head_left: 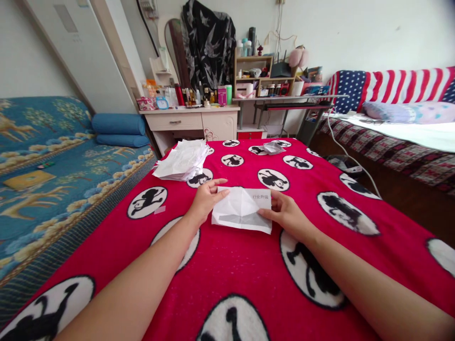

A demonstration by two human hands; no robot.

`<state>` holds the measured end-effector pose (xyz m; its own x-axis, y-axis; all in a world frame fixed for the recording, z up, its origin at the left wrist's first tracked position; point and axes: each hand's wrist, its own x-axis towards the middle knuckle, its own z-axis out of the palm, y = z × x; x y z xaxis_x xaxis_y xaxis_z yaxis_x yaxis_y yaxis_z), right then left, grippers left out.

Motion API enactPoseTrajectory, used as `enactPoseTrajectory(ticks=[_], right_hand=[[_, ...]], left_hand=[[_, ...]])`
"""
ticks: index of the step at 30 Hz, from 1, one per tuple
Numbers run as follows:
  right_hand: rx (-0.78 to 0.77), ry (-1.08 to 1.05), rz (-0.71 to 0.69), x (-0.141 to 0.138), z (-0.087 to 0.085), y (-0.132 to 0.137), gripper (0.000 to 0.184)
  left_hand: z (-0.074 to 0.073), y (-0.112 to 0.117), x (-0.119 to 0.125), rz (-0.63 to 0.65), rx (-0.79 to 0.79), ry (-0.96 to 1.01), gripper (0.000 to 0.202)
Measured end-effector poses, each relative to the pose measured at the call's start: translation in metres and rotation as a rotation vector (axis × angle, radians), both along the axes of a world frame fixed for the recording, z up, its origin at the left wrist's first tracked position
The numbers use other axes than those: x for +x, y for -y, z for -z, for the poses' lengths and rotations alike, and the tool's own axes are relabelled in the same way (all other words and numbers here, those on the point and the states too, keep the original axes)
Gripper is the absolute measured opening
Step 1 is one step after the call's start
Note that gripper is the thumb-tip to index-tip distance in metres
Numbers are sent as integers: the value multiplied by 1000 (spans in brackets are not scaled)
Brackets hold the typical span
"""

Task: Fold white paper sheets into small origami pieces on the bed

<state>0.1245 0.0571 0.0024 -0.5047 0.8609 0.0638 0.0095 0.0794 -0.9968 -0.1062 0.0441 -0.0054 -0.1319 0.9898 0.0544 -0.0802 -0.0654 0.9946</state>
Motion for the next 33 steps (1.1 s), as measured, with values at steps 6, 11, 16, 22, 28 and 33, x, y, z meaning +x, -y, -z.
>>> enactPoseTrajectory(ticks=[6,11,16,22,28,33], right_hand=[[-30,-45,64,4,-8,1,44],[-96,8,-27,2,-3,-3,47],[8,16,58,-3,5,-4,47],[147,104,98,-1,12,-6,35],[459,330,135,0,10,-5,47],[569,339,118,-3,5,-2,42]], left_hand=[[-5,3,-1,174,-53,-61,60],[-5,2,4,263,-32,-161,53],[-8,3,6,252,-81,-129,59],[-8,2,3,198,-54,-203,50],[-3,-1,9,162,124,-425,16],[-13,5,22,90,189,-441,17]])
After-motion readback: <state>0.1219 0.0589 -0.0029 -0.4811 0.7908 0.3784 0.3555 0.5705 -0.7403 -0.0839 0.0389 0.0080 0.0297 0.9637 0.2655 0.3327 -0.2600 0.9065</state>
